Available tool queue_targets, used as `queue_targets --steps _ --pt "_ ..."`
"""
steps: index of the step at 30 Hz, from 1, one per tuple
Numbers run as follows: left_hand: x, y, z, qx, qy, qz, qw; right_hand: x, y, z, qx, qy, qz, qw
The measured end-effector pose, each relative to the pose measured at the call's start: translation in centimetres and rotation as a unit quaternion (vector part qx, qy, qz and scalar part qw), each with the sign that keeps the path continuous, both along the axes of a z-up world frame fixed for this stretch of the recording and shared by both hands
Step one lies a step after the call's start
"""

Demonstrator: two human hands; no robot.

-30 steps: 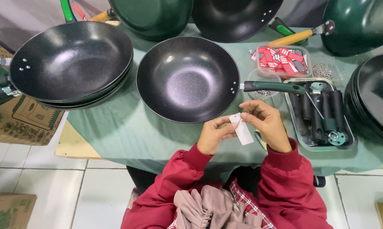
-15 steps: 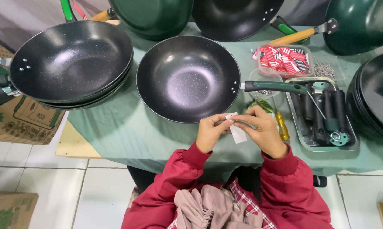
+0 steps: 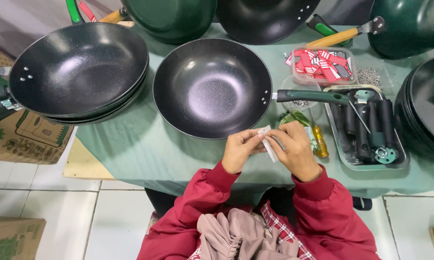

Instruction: Assembling a handle onto a wok using a screwdriver and then wiping down multiple woks with a cloth for cleaning or display preparation.

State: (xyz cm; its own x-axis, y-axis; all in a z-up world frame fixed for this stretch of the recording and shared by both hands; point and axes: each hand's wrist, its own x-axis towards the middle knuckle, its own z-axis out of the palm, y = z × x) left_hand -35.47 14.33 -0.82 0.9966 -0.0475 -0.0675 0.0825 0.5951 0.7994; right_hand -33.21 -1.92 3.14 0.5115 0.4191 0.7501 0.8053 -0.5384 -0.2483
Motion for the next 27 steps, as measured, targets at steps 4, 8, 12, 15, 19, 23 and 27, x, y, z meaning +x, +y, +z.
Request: queue_targets --steps 4,8,12,15,19,23,27 --pt "-0.1 0.0 0.4 0.001 -0.006 -0.002 1.0 0.2 -0.1 -0.4 -0.004 -0.003 -0.02 1.0" --pt "-0.2 -0.1 0.2 0.016 -0.02 -0.003 1.0 0.3 -0.4 -0.9 0.022 0.012 -0.029 0.999" --pt "0.3 -0.4 -1.4 0.06 -0.045 0.014 0.997 0.0 -0.3 -0.5 0.092 0.07 -0.03 0.993" --pt "-0.1 -0.5 -0.5 0.07 -0.062 0.02 0.995 -0.1 -0.3 -0.2 0.139 0.13 -0.035 0.981" --pt "-0.2 -0.7 -0.8 0.075 -0.073 0.015 0.994 -0.1 -0.5 -0.6 0.198 0.208 -0.015 0.958" --pt "-0.6 -0.7 0.0 0.078 -0.082 0.021 0.993 0.1 -0.6 -1.0 0.273 0.314 0.017 0.909" --pt "-0.6 -0.6 0.0 0.114 -0.114 0.028 0.987 0.4 -0.8 -1.0 0.277 0.342 0.035 0.897"
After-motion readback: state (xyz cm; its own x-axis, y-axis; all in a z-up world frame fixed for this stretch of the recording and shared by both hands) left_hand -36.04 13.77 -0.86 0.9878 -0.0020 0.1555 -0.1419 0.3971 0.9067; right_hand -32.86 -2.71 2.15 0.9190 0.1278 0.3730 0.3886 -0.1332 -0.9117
